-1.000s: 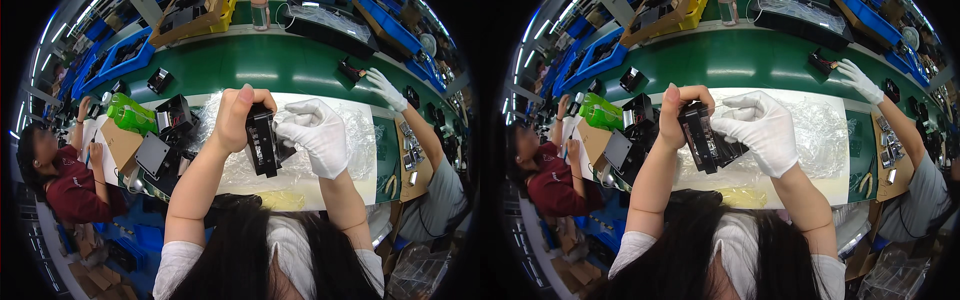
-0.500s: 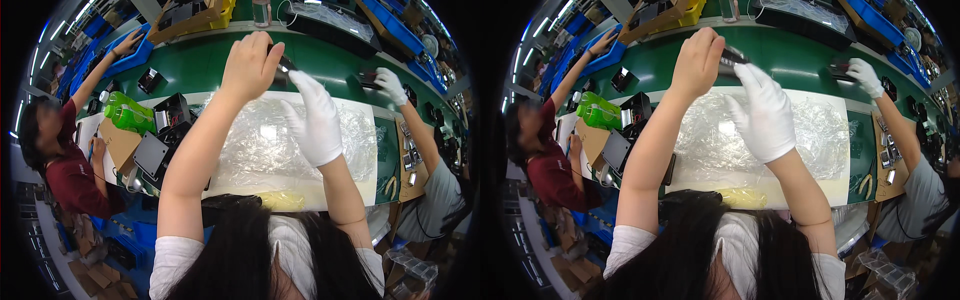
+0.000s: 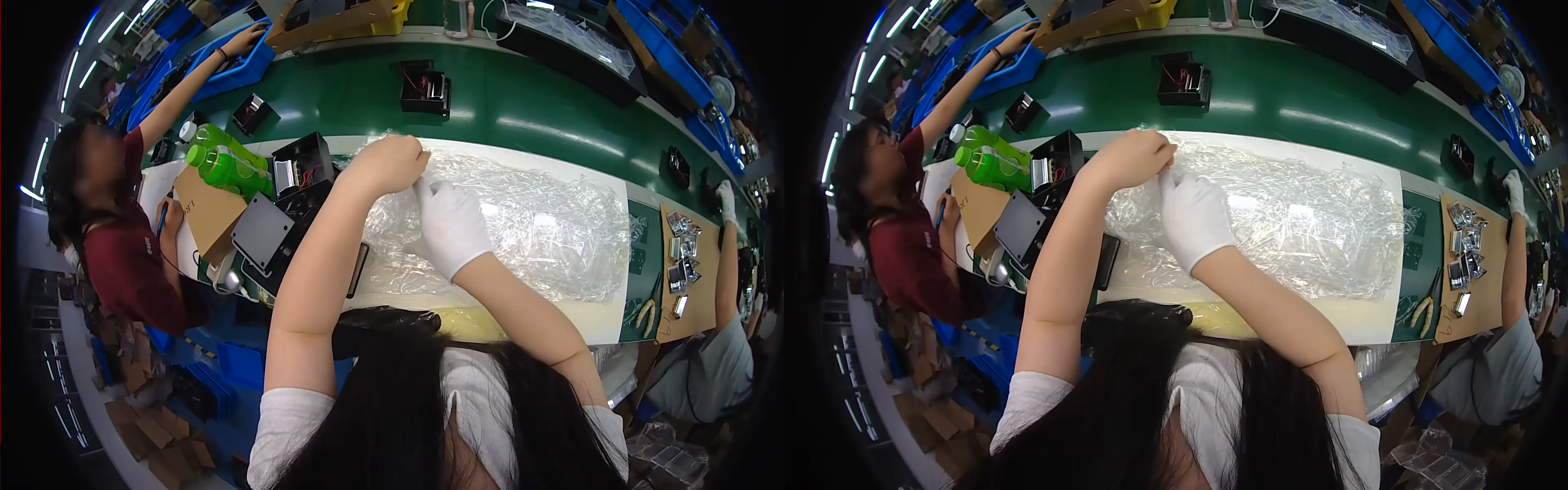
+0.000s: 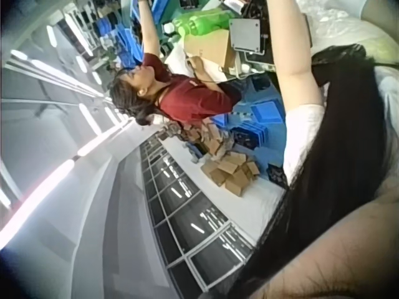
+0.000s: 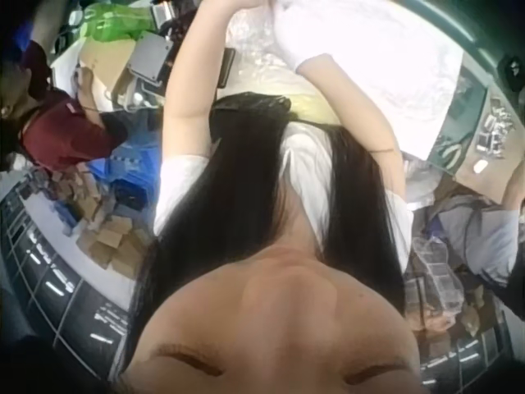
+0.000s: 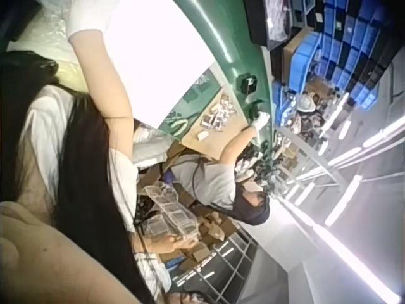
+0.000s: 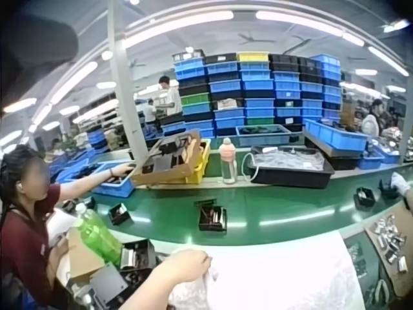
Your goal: The person peels protective film from transparent plates and inserts the plates into black device housings, placing the assembled housings onto the assembly table.
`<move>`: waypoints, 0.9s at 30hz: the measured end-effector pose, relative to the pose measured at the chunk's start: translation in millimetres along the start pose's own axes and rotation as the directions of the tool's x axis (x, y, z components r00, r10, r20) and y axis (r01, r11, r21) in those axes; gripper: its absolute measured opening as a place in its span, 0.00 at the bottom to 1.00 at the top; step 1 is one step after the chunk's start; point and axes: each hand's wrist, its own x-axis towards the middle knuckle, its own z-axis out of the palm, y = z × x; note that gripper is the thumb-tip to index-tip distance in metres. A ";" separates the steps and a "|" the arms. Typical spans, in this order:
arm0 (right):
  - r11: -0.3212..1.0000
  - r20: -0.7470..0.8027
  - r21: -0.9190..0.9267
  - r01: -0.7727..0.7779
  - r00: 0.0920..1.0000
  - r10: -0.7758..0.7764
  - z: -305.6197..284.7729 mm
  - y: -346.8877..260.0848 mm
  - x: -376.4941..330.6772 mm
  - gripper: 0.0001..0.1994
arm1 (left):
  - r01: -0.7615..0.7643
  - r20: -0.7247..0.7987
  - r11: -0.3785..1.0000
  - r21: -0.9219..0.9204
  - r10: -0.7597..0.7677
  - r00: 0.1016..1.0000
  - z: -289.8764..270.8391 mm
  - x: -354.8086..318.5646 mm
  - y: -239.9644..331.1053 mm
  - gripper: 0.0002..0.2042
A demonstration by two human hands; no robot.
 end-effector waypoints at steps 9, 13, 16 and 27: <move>0.770 -0.295 0.399 0.499 0.864 -0.407 1.7 17.0 -46.3 0.04 | -0.073 -0.054 0.996 -0.043 0.071 0.996 21.4 -12.3 -13.5 0.15; 0.747 -0.296 0.410 0.524 0.851 -0.434 -47.1 24.1 -72.8 0.01 | -0.049 -0.034 0.987 -0.155 0.044 0.998 11.1 -28.0 -9.2 0.15; 0.531 -0.411 0.700 0.477 0.878 -0.246 -42.0 25.9 -72.6 0.03 | -0.094 -0.183 0.991 -0.096 0.075 0.980 5.5 -39.4 -2.4 0.15; -0.171 -0.079 0.972 0.161 0.910 0.408 -39.7 41.7 -46.9 0.13 | 0.347 -0.527 0.934 0.087 -0.253 0.812 -30.6 -93.1 -38.3 0.20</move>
